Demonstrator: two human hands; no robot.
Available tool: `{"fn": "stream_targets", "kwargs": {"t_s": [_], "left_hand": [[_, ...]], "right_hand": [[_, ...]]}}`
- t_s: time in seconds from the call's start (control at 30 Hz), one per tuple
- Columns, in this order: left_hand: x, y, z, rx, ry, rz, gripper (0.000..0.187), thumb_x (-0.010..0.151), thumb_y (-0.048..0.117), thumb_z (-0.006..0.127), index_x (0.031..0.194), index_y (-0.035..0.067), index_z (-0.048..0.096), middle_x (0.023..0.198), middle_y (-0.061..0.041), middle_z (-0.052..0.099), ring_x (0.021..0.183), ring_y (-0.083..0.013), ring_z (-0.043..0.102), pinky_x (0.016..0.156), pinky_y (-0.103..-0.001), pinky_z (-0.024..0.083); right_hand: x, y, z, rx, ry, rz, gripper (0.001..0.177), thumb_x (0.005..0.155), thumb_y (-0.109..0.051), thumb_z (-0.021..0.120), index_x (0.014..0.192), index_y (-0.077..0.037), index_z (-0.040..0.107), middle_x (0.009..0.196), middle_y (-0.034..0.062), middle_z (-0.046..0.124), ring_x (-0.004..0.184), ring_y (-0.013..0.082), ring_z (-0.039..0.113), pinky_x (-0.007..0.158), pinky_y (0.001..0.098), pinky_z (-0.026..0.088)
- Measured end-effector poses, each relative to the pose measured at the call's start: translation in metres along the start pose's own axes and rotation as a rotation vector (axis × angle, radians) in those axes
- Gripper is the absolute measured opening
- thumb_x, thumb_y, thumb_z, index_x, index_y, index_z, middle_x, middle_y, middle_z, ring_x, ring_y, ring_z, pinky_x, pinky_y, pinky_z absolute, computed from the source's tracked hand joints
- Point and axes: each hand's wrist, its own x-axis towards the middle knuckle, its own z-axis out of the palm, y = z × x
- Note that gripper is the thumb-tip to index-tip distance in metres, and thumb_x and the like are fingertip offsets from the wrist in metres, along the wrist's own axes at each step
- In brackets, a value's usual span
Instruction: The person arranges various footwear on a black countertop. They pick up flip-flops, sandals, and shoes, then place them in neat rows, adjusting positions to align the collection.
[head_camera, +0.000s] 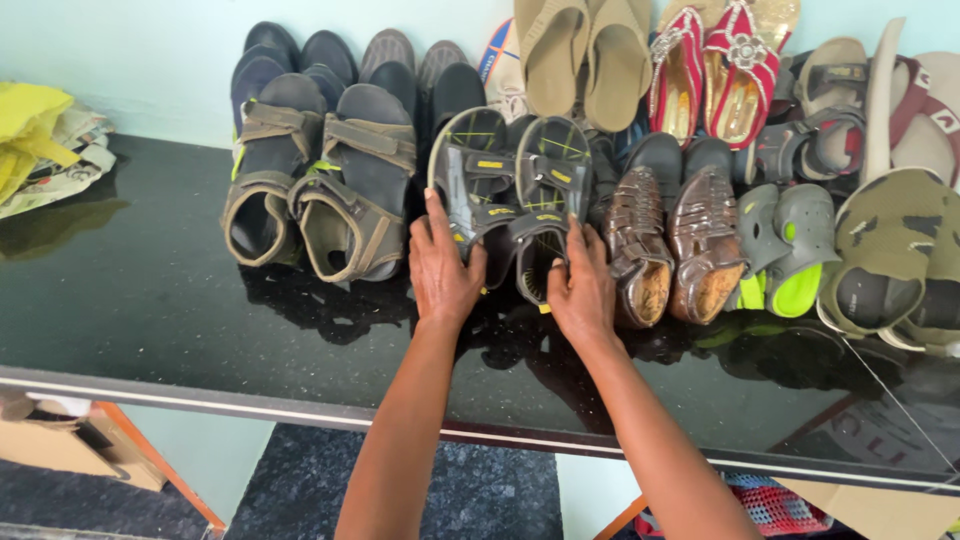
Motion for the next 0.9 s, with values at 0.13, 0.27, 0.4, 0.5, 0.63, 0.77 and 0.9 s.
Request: {"fn": "stream_targets", "kwargs": {"t_s": [0.13,0.27,0.4,0.5,0.63,0.77,0.9], "left_hand": [[-0.001,-0.001,0.003,-0.006,0.018,0.004,0.101,0.081,0.018,0.077,0.162,0.003,0.017,0.126,-0.024,0.049,0.112,-0.0457,0.054,0.096,-0.051,0.047],[-0.001,-0.003,0.005,-0.003,0.015,0.010,0.100,0.080,0.017,0.076,0.161,0.003,0.018,0.126,-0.025,0.049,0.111,-0.0459,0.054,0.096,-0.051,0.047],[0.000,-0.002,0.003,-0.022,-0.025,-0.025,0.100,0.081,0.016,0.075,0.162,0.002,0.017,0.125,-0.025,0.049,0.111,-0.0461,0.054,0.096,-0.051,0.047],[0.000,-0.001,0.000,-0.014,0.004,-0.013,0.101,0.079,0.015,0.076,0.161,0.002,0.018,0.127,-0.026,0.048,0.112,-0.0466,0.054,0.096,-0.052,0.046],[-0.001,0.000,0.001,-0.023,0.022,-0.012,0.101,0.078,0.014,0.075,0.161,0.003,0.018,0.130,-0.027,0.047,0.113,-0.0475,0.053,0.098,-0.052,0.046],[-0.002,-0.001,0.003,-0.030,0.034,-0.015,0.102,0.078,0.015,0.076,0.161,0.004,0.018,0.131,-0.028,0.046,0.114,-0.0482,0.052,0.099,-0.052,0.045],[0.001,0.001,0.002,-0.058,0.061,0.018,0.101,0.081,0.014,0.075,0.162,0.005,0.017,0.133,-0.028,0.047,0.116,-0.0480,0.052,0.100,-0.052,0.045]], "right_hand": [[0.000,-0.001,0.004,0.019,-0.020,0.061,0.066,0.092,-0.006,0.057,0.155,-0.012,0.040,0.155,0.0312,0.042,0.085,0.0378,0.072,0.076,0.0439,0.058],[-0.001,0.009,0.012,-0.055,0.070,-0.106,0.069,0.093,-0.006,0.059,0.159,-0.010,0.038,0.153,0.0362,0.041,0.092,0.0410,0.071,0.077,0.0443,0.057],[-0.002,0.014,0.015,-0.057,0.032,-0.080,0.069,0.094,-0.006,0.057,0.159,-0.011,0.035,0.155,0.0368,0.039,0.078,0.0366,0.071,0.068,0.0426,0.057],[-0.001,0.011,0.014,-0.047,0.024,-0.080,0.068,0.095,-0.006,0.056,0.159,-0.011,0.034,0.155,0.0369,0.038,0.072,0.0343,0.071,0.064,0.0420,0.057],[0.000,0.010,0.014,-0.021,0.055,-0.111,0.067,0.095,-0.005,0.055,0.159,-0.012,0.036,0.156,0.0364,0.038,0.073,0.0334,0.072,0.065,0.0412,0.057],[0.000,0.011,0.015,-0.023,0.117,-0.221,0.067,0.096,-0.003,0.056,0.160,-0.009,0.038,0.157,0.0362,0.038,0.089,0.0371,0.071,0.071,0.0406,0.057],[-0.005,0.005,0.006,0.052,0.076,-0.141,0.066,0.094,0.000,0.057,0.157,-0.008,0.040,0.162,0.0356,0.033,0.092,0.0356,0.072,0.068,0.0362,0.056]]}}
